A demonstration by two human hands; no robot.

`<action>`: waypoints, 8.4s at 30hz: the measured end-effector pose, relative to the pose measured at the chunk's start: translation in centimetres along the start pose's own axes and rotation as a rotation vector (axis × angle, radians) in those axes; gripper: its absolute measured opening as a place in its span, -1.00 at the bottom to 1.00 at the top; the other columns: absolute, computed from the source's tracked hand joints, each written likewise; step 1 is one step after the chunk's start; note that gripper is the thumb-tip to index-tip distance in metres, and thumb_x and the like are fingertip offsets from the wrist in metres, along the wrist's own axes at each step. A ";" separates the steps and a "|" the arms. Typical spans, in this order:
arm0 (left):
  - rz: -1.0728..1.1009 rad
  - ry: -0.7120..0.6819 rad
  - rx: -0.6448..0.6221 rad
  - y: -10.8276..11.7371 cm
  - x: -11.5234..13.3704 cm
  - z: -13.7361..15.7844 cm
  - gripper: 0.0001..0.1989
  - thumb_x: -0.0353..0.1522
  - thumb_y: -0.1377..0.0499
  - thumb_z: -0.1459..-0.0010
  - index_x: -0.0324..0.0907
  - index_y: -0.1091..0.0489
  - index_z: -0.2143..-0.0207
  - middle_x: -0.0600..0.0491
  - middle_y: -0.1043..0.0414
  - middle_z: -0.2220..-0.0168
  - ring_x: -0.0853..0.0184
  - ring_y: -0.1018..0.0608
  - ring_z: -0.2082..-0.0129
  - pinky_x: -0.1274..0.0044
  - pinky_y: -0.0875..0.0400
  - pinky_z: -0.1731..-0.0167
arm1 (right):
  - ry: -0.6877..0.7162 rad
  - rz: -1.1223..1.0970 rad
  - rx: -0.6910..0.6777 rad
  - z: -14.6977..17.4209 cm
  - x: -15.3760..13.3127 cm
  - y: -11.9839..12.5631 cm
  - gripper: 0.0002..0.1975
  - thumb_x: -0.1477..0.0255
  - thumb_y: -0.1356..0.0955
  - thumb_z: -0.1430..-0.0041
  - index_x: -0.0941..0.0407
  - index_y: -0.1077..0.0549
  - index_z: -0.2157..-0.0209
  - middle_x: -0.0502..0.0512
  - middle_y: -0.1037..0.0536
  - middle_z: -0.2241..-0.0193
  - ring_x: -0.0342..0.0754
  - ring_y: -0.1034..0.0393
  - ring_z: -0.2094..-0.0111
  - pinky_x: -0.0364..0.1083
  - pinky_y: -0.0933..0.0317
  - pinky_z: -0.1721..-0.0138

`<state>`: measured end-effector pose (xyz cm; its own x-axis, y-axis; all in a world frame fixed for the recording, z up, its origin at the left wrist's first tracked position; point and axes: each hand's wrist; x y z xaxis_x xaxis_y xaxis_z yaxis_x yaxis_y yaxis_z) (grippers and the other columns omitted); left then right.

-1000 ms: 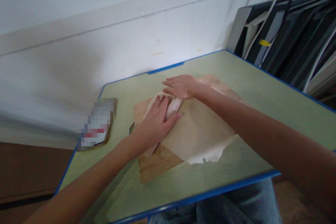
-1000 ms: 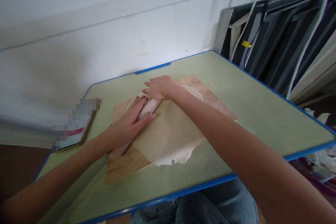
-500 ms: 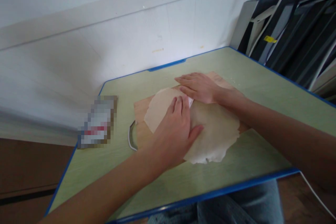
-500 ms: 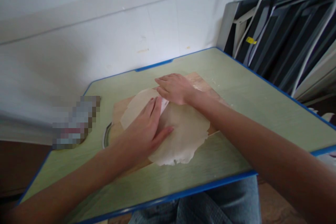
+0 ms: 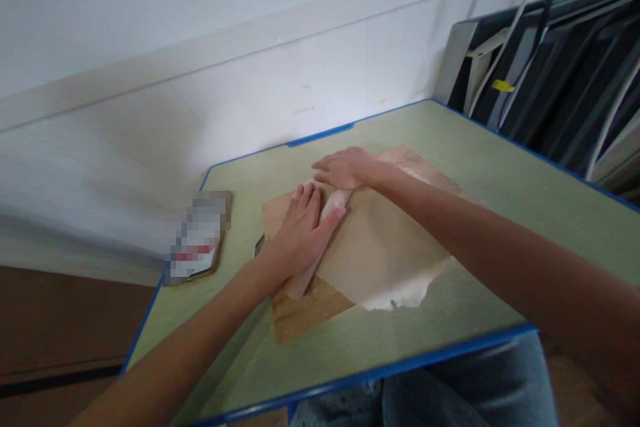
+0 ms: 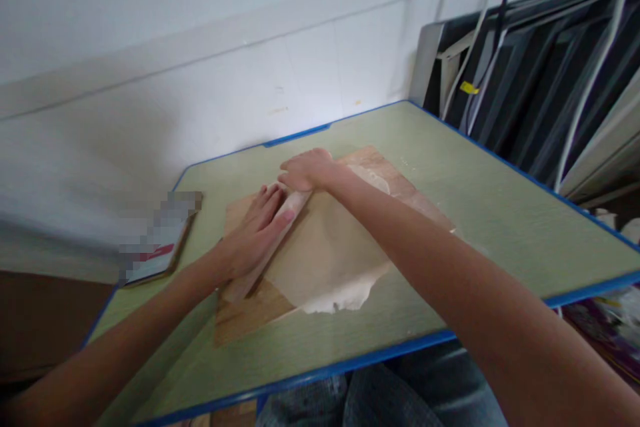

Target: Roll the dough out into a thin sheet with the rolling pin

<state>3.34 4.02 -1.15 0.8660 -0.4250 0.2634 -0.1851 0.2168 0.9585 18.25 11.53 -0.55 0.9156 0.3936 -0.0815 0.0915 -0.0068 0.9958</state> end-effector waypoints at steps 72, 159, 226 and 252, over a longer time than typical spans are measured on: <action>-0.165 -0.583 -0.060 1.9 5.4 -11.6 -0.40 0.01 0.29 -0.28 -0.04 -0.10 -0.23 0.13 -0.12 -0.27 0.29 -0.14 -0.27 0.44 0.08 -0.22 | -0.196 0.305 0.515 20.6 2.3 -2.8 -0.55 0.33 -0.05 -0.33 0.28 -0.38 0.02 0.36 -0.54 0.11 0.13 -0.49 0.15 0.13 -0.38 0.13; -0.275 -0.161 -0.015 1.6 3.6 -10.3 -0.39 -0.12 0.34 -0.29 -0.14 0.09 -0.31 -0.07 0.01 -0.31 0.04 0.00 -0.31 0.18 0.05 -0.21 | -0.294 0.414 0.543 19.5 -4.6 -2.8 -0.44 0.19 -0.09 -0.31 0.37 -0.33 -0.05 0.37 -0.49 0.03 0.09 -0.51 0.20 -0.05 -0.44 0.37; -0.166 -0.163 -0.039 1.4 6.2 -14.0 -0.29 0.01 0.38 -0.25 -0.18 -0.01 -0.28 -0.08 -0.10 -0.27 0.07 -0.15 -0.26 0.23 -0.05 -0.17 | -0.290 0.153 0.566 18.5 -4.9 -3.7 -0.38 0.12 -0.10 -0.28 0.36 -0.25 -0.10 0.43 -0.44 -0.02 0.19 -0.33 -0.06 0.15 -0.36 0.06; -0.231 -0.100 -0.005 1.8 4.1 -11.9 -0.31 0.00 0.32 -0.26 -0.21 -0.05 -0.25 -0.13 -0.12 -0.25 0.02 -0.15 -0.25 0.23 -0.07 -0.15 | -0.259 0.272 0.557 18.0 -7.3 -3.1 -0.43 0.21 -0.12 -0.29 0.39 -0.32 -0.07 0.42 -0.45 -0.01 0.17 -0.46 0.09 0.09 -0.43 0.17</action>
<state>12.07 13.19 0.35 0.8349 -0.5484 0.0466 0.0153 0.1078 0.9941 18.33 -7.90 -3.80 0.9926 0.0778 0.0930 -0.0315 -0.5752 0.8174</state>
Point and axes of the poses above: each hand's wrist, its own z-axis away from the middle knuckle, its own y-axis out of the back of the hand, x = y × z
